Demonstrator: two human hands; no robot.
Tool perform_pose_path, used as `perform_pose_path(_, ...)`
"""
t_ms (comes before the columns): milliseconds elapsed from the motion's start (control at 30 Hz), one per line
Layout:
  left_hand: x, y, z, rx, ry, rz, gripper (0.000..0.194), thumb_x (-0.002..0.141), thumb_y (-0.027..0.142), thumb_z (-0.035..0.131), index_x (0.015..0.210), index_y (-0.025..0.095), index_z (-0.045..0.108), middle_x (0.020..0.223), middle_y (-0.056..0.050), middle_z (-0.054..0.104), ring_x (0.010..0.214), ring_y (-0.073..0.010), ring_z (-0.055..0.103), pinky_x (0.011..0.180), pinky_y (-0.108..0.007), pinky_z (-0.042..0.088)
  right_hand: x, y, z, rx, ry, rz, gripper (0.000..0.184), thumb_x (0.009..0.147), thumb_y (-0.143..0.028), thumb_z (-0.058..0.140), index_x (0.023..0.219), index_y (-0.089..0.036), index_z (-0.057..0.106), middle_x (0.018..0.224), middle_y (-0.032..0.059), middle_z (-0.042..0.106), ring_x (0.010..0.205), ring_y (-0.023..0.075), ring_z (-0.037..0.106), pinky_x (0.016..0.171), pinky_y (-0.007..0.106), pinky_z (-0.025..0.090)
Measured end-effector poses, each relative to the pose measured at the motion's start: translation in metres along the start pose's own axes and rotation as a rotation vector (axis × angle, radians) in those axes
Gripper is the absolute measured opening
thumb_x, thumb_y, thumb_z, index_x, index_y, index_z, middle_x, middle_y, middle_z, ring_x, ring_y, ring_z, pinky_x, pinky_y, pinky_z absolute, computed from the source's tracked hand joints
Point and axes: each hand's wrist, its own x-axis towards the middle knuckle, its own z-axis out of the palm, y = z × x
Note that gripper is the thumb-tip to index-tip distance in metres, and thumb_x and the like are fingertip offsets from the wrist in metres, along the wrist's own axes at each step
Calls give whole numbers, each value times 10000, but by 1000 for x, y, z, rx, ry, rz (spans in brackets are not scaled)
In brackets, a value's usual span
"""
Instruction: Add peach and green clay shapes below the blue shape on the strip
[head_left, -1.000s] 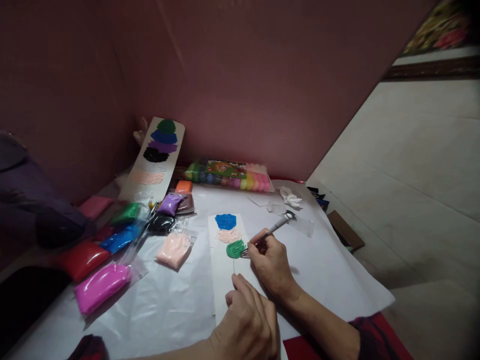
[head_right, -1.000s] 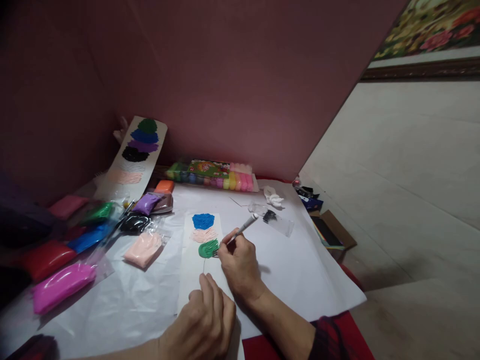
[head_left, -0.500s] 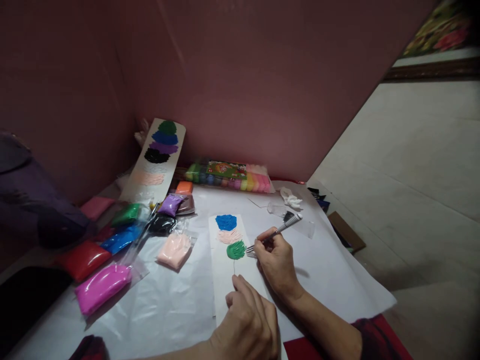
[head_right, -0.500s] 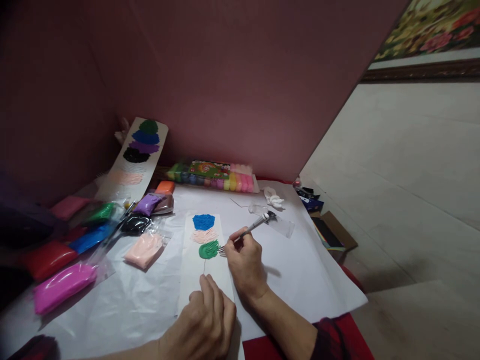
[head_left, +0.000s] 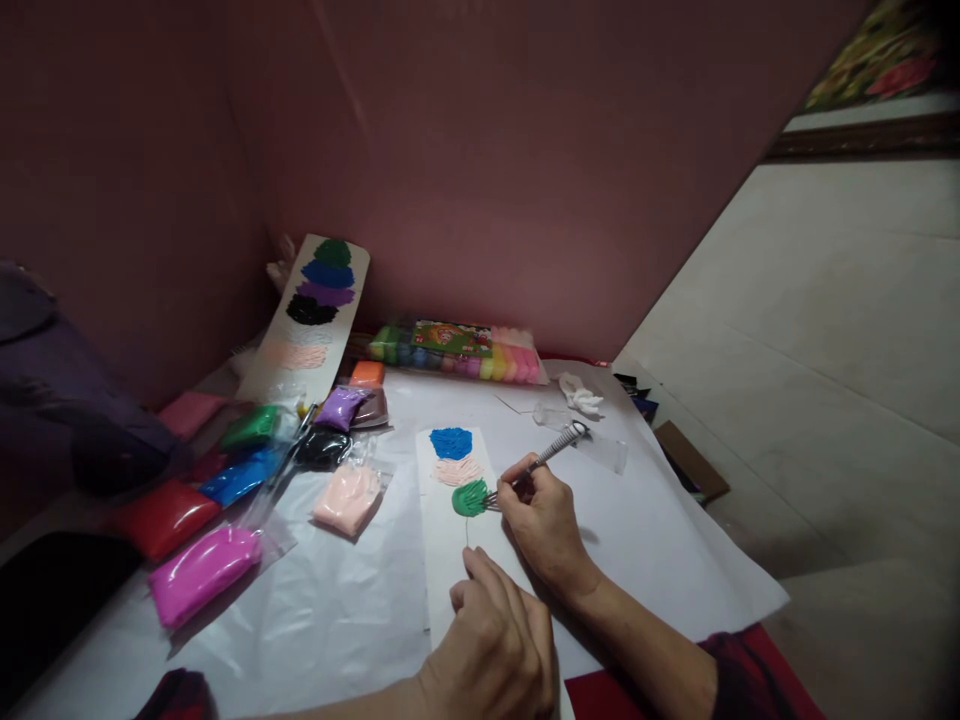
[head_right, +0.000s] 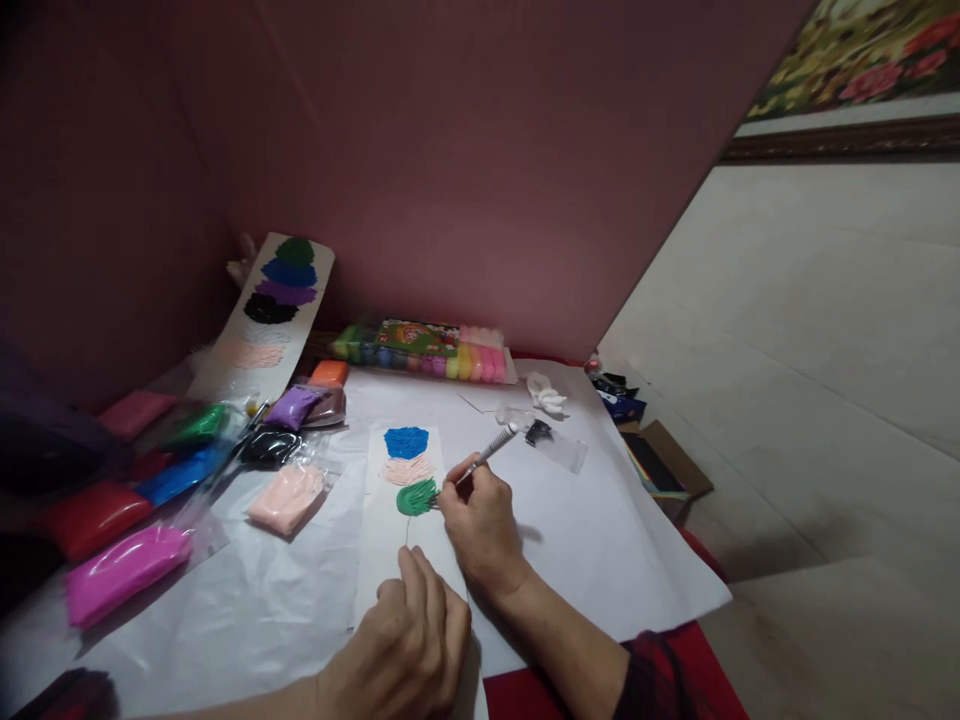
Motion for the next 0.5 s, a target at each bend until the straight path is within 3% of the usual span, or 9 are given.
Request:
perform_pose_path(267,-1,0,3,0,3,9,262,760,189,447,865,13,610,845,-267,685,764,-351,673,457,-304,387,0,3,-1,-90,77,3,60,747,-217,519,717,-173,545,574,-10,578,479,124,500,479,232,405)
perform_pose_path(500,0,-1,-1,-10,-38,15,263,767,160,435,886,4,610,867,-279,680,777,-365,673,448,-306,401,1,5,-1,32,134,42,72,739,-249,552,733,-178,551,550,-12,573,472,130,501,446,227,387)
